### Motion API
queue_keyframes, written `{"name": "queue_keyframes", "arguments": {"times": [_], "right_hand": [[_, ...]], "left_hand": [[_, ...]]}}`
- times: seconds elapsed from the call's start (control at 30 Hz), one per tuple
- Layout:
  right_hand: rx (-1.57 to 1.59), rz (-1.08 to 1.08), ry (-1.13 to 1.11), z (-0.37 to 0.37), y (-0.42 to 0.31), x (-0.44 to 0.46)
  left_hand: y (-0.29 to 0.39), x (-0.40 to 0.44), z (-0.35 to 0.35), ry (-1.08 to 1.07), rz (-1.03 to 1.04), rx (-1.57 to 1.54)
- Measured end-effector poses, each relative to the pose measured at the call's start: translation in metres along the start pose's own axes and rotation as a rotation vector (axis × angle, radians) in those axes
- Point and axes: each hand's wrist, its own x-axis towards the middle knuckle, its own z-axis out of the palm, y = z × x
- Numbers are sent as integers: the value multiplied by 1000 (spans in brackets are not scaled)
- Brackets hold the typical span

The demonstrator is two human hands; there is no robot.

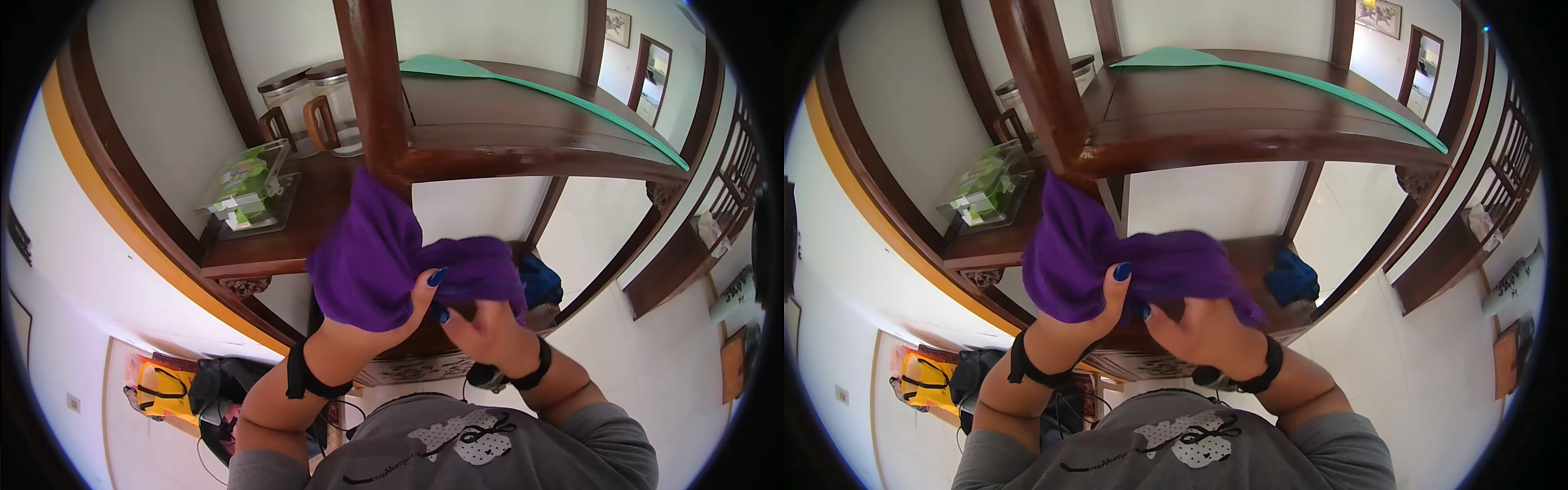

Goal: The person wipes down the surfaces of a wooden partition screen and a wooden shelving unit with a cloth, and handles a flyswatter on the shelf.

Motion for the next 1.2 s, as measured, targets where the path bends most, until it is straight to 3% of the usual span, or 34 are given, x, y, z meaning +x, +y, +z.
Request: {"name": "queue_keyframes", "arguments": {"times": [0.13,0.17,0.2,0.27,0.33,0.4,0.5,0.63,0.73,0.83,0.93,1.0,1.1,1.2], "right_hand": [[87,-91,5,-16,10,36],[92,-113,-39,-21,10,46],[248,-47,59,-15,1,54],[130,57,13,-13,1,64],[-50,-77,39,-3,3,69],[-278,-192,4,4,9,69],[-437,-185,-58,9,14,61],[-402,5,-163,12,17,39],[-314,20,-119,18,19,25],[-385,267,-504,13,11,8],[-307,261,-496,10,17,-20],[-304,374,-498,3,21,-37],[-333,536,-465,-12,23,-63],[-371,679,-334,-35,14,-85]], "left_hand": [[-3,12,-12,-107,178,240],[-4,12,-12,-89,113,196],[-6,12,-11,-72,49,153],[-9,12,-12,-73,41,147],[-15,13,-16,-112,156,221],[-17,8,-17,-112,128,170],[-21,-3,-18,-132,81,122],[-27,-23,-8,-116,-2,16],[-25,-32,-3,-140,155,208],[-21,-47,4,-262,218,200],[-24,-66,13,-361,213,50],[-28,-79,26,-334,129,-90],[-18,-64,40,-493,109,-273],[-6,-53,57,-543,185,-375]]}}
